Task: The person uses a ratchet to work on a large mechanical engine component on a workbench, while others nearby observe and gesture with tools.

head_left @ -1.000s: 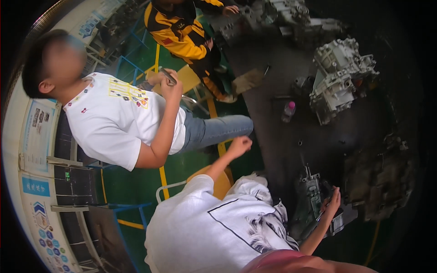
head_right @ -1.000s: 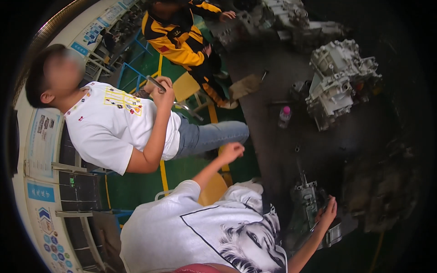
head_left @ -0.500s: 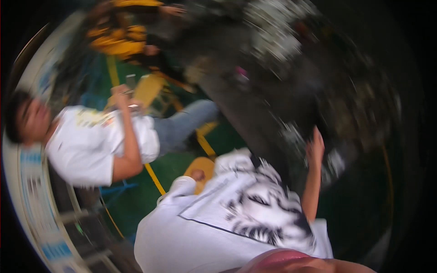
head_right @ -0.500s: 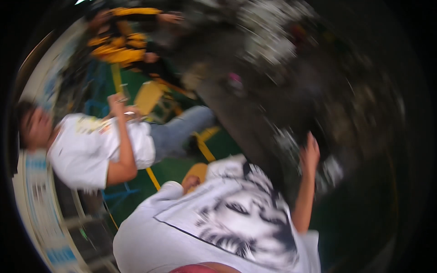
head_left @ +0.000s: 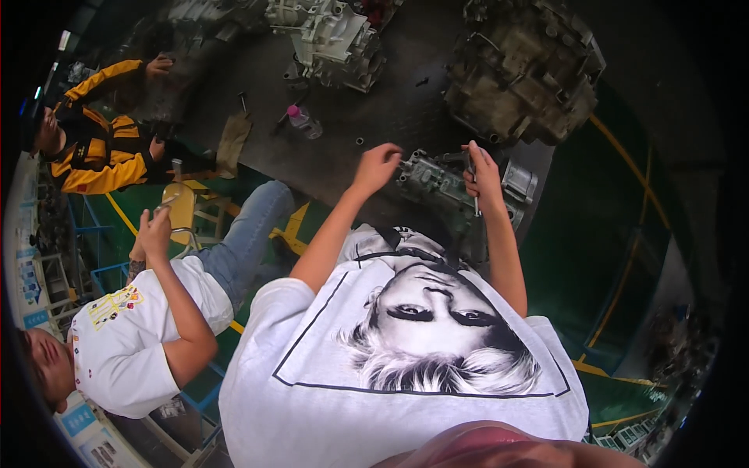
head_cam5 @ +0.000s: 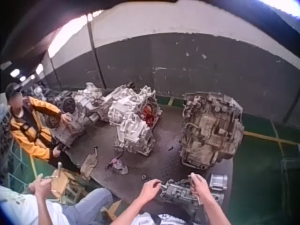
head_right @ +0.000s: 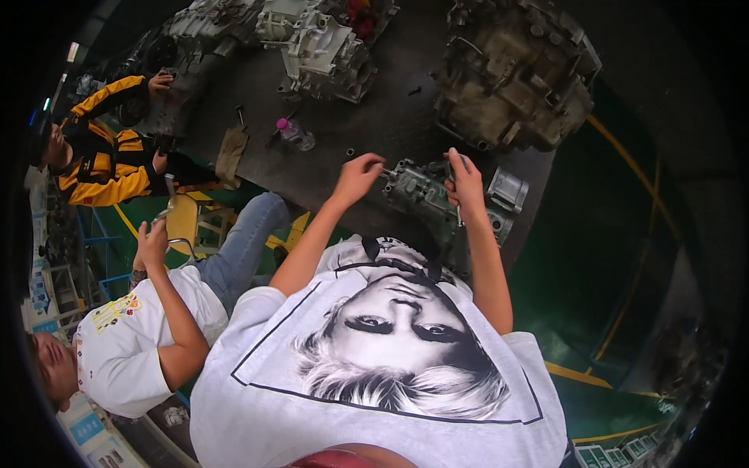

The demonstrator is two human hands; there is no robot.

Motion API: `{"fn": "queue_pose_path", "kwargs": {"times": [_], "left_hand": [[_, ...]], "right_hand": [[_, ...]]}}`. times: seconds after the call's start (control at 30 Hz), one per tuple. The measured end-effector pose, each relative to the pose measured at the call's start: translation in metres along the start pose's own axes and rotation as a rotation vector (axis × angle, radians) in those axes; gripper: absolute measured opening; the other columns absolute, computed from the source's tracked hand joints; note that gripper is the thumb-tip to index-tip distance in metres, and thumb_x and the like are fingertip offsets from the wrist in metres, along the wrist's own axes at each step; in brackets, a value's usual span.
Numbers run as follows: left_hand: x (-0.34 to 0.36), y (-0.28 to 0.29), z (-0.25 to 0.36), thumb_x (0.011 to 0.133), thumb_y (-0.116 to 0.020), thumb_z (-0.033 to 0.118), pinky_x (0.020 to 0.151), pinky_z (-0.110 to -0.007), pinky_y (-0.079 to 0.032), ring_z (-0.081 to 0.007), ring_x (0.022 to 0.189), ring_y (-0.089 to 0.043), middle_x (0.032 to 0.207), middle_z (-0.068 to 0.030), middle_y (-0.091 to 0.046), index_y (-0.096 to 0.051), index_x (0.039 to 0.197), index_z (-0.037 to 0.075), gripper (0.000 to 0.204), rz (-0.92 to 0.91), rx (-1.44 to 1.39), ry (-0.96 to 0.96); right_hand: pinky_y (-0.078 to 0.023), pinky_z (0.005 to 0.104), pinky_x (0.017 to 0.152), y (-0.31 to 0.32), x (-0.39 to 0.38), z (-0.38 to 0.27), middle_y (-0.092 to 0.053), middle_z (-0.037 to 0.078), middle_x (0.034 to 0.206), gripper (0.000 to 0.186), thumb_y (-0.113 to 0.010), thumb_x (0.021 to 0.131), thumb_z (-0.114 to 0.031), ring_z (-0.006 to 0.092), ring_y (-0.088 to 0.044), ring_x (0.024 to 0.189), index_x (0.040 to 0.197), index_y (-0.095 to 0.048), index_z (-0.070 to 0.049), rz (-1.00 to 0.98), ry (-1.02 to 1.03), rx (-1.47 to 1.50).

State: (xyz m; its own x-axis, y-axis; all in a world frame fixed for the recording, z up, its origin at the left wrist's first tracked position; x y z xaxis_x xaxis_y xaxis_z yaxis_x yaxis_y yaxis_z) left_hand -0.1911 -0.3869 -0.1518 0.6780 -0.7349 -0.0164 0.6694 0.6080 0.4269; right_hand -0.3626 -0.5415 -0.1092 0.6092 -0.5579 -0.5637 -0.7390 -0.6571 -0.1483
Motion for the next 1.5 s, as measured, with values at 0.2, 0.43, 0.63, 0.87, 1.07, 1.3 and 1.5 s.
{"fn": "queue_pose_path", "kwargs": {"times": [0.2,0.43,0.63,0.87,1.07,1.3,1.5], "left_hand": [[0.044,-0.108,0.030,0.074,-0.053,0.011,0.087,-0.042,-0.040,-0.0291,0.101,-0.051,0.098,-0.0096,-0.059,-0.063,0.096,0.009,0.025,-0.318,0.584,-0.300],[0.056,-0.129,0.002,0.069,-0.060,0.032,0.081,-0.047,-0.044,-0.0319,0.092,-0.059,0.091,-0.0154,-0.064,-0.067,0.085,0.008,0.030,-0.393,0.430,-0.140],[0.054,-0.124,0.007,0.065,-0.063,0.038,0.083,-0.047,-0.041,-0.0331,0.093,-0.057,0.088,-0.0163,-0.063,-0.068,0.081,0.008,0.035,-0.327,0.522,-0.168],[0.059,-0.137,-0.003,0.072,-0.063,0.036,0.085,-0.047,-0.040,-0.0336,0.095,-0.057,0.090,-0.0178,-0.063,-0.067,0.086,0.004,0.035,-0.363,0.502,-0.103],[0.056,-0.144,-0.002,0.075,-0.058,0.023,0.086,-0.047,-0.038,-0.0309,0.099,-0.057,0.095,-0.0142,-0.063,-0.064,0.092,0.009,0.023,-0.483,0.517,-0.101],[0.050,-0.141,-0.007,0.081,-0.057,0.031,0.097,-0.050,-0.031,-0.0294,0.110,-0.052,0.111,-0.0096,-0.060,-0.057,0.112,0.017,0.034,-0.587,0.526,-0.037],[0.045,-0.122,0.029,0.074,-0.063,0.021,0.084,-0.043,-0.042,-0.0308,0.098,-0.057,0.093,-0.0098,-0.065,-0.065,0.089,0.010,0.019,-0.430,0.412,-0.150]], "right_hand": [[-0.020,0.0200,0.036,-0.013,0.007,0.001,-0.037,-0.003,0.053,0.036,-0.057,0.085,-0.046,0.0044,-0.032,0.039,0.096,-0.056,-0.012,0.005,0.032,-0.006],[-0.020,0.0198,0.036,-0.022,0.010,0.006,-0.038,-0.005,0.054,0.029,-0.055,0.087,-0.042,0.0036,-0.033,0.041,0.093,-0.055,-0.013,-0.041,-0.003,-0.070],[-0.019,0.0172,0.033,-0.033,0.006,0.000,-0.045,-0.004,0.063,0.033,-0.051,0.090,-0.041,0.0035,-0.032,0.041,0.104,-0.054,-0.012,-0.041,0.034,-0.085],[-0.021,0.0189,0.033,-0.033,0.015,-0.002,-0.038,-0.003,0.055,0.035,-0.050,0.088,-0.048,0.0047,-0.029,0.036,0.096,-0.051,-0.014,-0.090,0.008,-0.060],[-0.024,0.0193,0.033,-0.045,0.022,0.004,-0.040,-0.002,0.055,0.034,-0.049,0.089,-0.048,0.0057,-0.030,0.036,0.093,-0.049,-0.015,-0.130,0.058,-0.040],[-0.026,0.0213,0.034,-0.052,0.036,0.014,-0.042,0.000,0.054,0.036,-0.047,0.090,-0.048,0.0079,-0.033,0.036,0.082,-0.044,-0.013,-0.064,0.061,0.107],[-0.026,0.0228,0.034,-0.036,0.036,0.013,-0.041,-0.001,0.052,0.036,-0.047,0.090,-0.047,0.0087,-0.034,0.036,0.079,-0.043,-0.013,0.011,0.146,0.139]]}}
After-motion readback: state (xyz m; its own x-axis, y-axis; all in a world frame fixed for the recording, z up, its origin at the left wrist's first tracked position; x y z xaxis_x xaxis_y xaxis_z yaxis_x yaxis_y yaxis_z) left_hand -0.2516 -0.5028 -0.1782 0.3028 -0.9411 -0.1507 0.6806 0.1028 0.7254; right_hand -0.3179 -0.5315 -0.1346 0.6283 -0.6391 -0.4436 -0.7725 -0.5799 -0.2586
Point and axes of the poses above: each hand's wrist, its own x-axis towards the middle knuckle, its own y-axis out of the back of the hand, z = x × y, the point moved 10 cm from there along x, towards the middle knuckle
